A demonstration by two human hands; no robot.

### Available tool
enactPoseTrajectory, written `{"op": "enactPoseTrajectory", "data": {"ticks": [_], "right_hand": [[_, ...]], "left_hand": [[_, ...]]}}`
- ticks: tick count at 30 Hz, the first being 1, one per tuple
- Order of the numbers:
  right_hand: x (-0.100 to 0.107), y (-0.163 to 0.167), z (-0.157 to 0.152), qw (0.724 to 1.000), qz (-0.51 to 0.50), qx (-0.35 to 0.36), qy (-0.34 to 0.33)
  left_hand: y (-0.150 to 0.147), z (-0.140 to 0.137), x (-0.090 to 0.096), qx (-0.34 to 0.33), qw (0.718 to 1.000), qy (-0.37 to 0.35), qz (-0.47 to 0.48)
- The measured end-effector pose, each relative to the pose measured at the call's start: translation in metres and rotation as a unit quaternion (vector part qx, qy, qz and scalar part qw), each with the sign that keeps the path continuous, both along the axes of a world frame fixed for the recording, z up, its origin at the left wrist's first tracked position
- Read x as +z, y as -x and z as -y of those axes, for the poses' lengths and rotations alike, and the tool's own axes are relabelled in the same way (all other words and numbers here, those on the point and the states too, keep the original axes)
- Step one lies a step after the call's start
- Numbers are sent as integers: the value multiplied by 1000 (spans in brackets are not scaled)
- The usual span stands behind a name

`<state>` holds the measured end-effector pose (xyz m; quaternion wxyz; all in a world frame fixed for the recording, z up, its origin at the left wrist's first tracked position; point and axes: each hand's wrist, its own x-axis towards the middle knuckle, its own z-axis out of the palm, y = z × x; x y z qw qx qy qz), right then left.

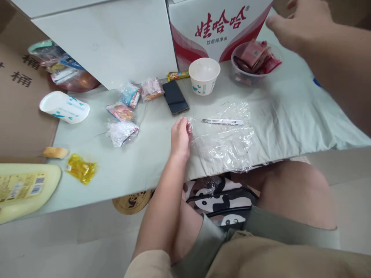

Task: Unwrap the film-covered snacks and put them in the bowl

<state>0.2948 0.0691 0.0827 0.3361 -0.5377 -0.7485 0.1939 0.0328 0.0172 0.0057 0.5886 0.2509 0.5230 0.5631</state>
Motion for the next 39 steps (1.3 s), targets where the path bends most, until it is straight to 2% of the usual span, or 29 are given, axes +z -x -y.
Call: {"op": "enactPoseTrajectory", "data": {"ticks": [3,6,8,10,14,16,18,20,22,23,25,29,32,36,39], "right_hand": [[-9,5,8,996,43,-34,-72],[-40,15,51,990,76,-6,-115],[-65,20,89,989,97,92,-56],[-87,22,122,979,131,155,-6],[-108,14,157,959,212,186,39],[-111,10,162,953,234,189,39],[-113,8,165,953,236,188,35],[-116,8,165,957,222,182,32],[-119,9,165,969,182,166,25],[-120,9,164,977,151,152,19],[-119,9,163,991,73,116,6],[-111,5,161,998,-60,30,22],[-105,3,160,990,-125,7,64],[-103,7,158,992,-84,30,85],[-99,9,155,996,-76,9,50]], "left_hand": [[1,-1,-2,-17,1000,7,-10],[4,-2,-5,-38,999,1,-16],[7,-4,-8,-41,999,-8,-29],[12,-6,-12,-28,998,-11,-58],[28,-11,-17,58,981,-4,-185],[37,-8,-18,72,956,-53,-279],[43,1,-18,8,916,-135,-376],[47,13,-18,-112,867,-189,-448],[50,24,-18,-215,828,-197,-479],[51,28,-18,-241,821,-194,-481],[55,31,-16,-237,833,-195,-461],[60,31,-9,-123,911,-214,-331],[59,30,-7,-67,955,-172,-234],[57,28,-9,-72,966,-136,-207],[58,25,-10,-88,962,-139,-219]]}}
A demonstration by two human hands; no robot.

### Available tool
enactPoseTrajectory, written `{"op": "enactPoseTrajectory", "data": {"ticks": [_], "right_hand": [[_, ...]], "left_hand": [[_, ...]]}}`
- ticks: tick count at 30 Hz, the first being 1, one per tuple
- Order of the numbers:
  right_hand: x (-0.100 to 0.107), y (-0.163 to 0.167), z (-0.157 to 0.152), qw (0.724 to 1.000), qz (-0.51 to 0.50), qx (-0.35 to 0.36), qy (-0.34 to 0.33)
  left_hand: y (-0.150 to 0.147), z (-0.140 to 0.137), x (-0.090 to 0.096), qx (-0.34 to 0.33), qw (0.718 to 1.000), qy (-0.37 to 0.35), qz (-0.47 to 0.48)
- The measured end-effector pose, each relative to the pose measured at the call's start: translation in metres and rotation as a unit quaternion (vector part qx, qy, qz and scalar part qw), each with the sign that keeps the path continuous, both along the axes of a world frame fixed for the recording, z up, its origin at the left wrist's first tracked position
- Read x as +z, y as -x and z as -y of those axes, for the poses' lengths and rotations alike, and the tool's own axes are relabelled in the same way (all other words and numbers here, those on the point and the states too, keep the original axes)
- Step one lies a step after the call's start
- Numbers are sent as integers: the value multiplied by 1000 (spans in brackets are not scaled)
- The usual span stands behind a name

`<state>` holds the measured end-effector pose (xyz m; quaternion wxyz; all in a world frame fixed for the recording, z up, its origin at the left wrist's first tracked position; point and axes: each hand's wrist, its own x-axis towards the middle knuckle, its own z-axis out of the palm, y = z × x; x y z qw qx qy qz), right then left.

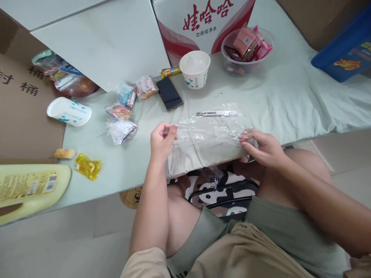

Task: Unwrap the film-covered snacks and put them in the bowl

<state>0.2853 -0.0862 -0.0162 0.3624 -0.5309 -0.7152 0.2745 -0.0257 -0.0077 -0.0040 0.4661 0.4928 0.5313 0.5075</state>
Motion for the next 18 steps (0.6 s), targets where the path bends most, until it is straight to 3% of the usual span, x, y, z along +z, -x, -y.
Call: {"op": "enactPoseTrajectory", "data": {"ticks": [4,8,13,18], "right_hand": [[15,3,-10,996,-32,-67,-44],[27,13,-32,987,-112,-116,-7],[12,29,-55,953,-225,-194,62],[-1,35,-57,950,-211,-209,99]], "left_hand": [[3,-3,-2,-22,999,27,7],[5,-1,2,-38,996,29,79],[6,5,4,-63,988,67,123],[2,3,-5,10,992,123,5]]}}
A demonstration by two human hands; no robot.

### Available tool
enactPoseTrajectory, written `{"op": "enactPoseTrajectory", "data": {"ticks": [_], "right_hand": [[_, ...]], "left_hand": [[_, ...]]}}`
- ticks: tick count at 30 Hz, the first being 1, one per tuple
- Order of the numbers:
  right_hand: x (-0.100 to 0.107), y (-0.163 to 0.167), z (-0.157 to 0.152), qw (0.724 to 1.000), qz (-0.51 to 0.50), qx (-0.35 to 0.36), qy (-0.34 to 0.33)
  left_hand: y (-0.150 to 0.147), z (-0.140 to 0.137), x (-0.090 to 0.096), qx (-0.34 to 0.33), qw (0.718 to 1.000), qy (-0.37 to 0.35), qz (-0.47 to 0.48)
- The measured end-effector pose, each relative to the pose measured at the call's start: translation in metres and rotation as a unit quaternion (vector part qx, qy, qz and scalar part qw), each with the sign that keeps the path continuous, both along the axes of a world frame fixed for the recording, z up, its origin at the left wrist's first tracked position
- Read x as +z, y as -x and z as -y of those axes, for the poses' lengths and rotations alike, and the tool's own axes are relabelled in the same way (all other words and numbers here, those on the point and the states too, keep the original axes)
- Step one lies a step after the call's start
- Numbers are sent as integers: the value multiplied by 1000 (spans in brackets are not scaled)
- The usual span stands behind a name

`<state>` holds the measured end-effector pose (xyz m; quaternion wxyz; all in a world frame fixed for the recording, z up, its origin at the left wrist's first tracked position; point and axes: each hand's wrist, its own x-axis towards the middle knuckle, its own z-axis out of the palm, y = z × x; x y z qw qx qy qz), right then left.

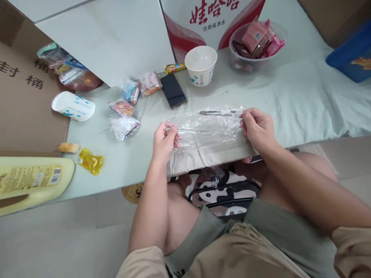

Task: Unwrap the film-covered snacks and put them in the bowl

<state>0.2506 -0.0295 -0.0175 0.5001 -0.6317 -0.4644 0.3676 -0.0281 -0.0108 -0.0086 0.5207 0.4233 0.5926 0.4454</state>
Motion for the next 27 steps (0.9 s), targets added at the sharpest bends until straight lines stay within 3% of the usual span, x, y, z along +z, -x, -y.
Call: {"op": "enactPoseTrajectory", "data": {"ticks": [6,11,18,22,24,27], "right_hand": [[13,-4,-9,993,89,-9,71],[12,-12,-12,976,202,16,73],[0,-19,-9,924,369,48,87],[-7,-16,-6,895,441,67,0],[-9,-14,-2,880,464,90,-36],[-8,-16,10,855,484,172,-68]], "left_hand": [[-4,-3,0,38,992,5,-122],[-3,0,-1,32,978,20,-204],[-5,-1,-2,22,890,15,-455],[-6,-4,-6,46,867,-65,-492],[-3,-6,-11,36,870,-111,-479],[3,-8,-18,1,910,-113,-400]]}}
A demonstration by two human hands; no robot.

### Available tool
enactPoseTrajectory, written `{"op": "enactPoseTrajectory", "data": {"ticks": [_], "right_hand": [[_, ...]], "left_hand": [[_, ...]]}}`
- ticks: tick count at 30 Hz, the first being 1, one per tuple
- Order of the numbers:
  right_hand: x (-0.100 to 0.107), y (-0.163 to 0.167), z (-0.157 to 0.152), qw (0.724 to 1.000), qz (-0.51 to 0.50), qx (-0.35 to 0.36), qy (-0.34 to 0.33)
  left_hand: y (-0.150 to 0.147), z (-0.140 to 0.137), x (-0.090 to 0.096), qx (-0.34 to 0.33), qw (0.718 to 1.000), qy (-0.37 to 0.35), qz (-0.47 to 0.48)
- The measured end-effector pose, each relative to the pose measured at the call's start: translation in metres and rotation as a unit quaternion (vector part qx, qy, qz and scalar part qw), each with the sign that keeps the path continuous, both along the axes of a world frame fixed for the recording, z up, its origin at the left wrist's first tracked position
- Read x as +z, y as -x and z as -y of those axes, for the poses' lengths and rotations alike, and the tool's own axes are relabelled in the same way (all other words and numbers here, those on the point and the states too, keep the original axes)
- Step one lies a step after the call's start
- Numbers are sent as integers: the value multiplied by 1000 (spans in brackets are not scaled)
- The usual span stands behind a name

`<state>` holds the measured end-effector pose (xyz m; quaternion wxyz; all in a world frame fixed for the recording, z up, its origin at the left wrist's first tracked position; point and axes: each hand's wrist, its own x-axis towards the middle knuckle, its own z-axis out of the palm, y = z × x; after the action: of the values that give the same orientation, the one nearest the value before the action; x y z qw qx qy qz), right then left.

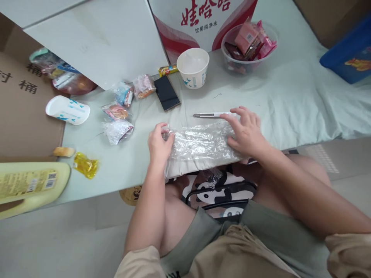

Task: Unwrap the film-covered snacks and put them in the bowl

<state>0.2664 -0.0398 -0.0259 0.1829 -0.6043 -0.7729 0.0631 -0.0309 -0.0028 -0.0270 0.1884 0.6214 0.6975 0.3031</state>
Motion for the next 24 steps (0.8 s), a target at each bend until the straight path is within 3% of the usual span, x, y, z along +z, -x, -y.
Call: {"op": "enactPoseTrajectory", "data": {"ticks": [3,6,9,14,17,20,24], "right_hand": [[5,-9,14,993,6,112,36],[13,-16,19,988,-49,141,43],[19,-11,13,976,-143,149,63],[23,14,-9,935,-210,221,183],[27,21,-22,905,-218,248,268],[30,21,-26,876,-264,242,323],[32,18,-21,845,-346,176,369]], "left_hand": [[1,0,-4,-42,988,4,145],[-5,2,0,-108,959,20,262],[-16,5,11,-175,933,80,305],[-38,10,31,-285,884,169,329],[-48,7,33,-243,881,218,343],[-49,-1,27,-146,910,164,353],[-35,-11,21,-62,919,99,376]]}}
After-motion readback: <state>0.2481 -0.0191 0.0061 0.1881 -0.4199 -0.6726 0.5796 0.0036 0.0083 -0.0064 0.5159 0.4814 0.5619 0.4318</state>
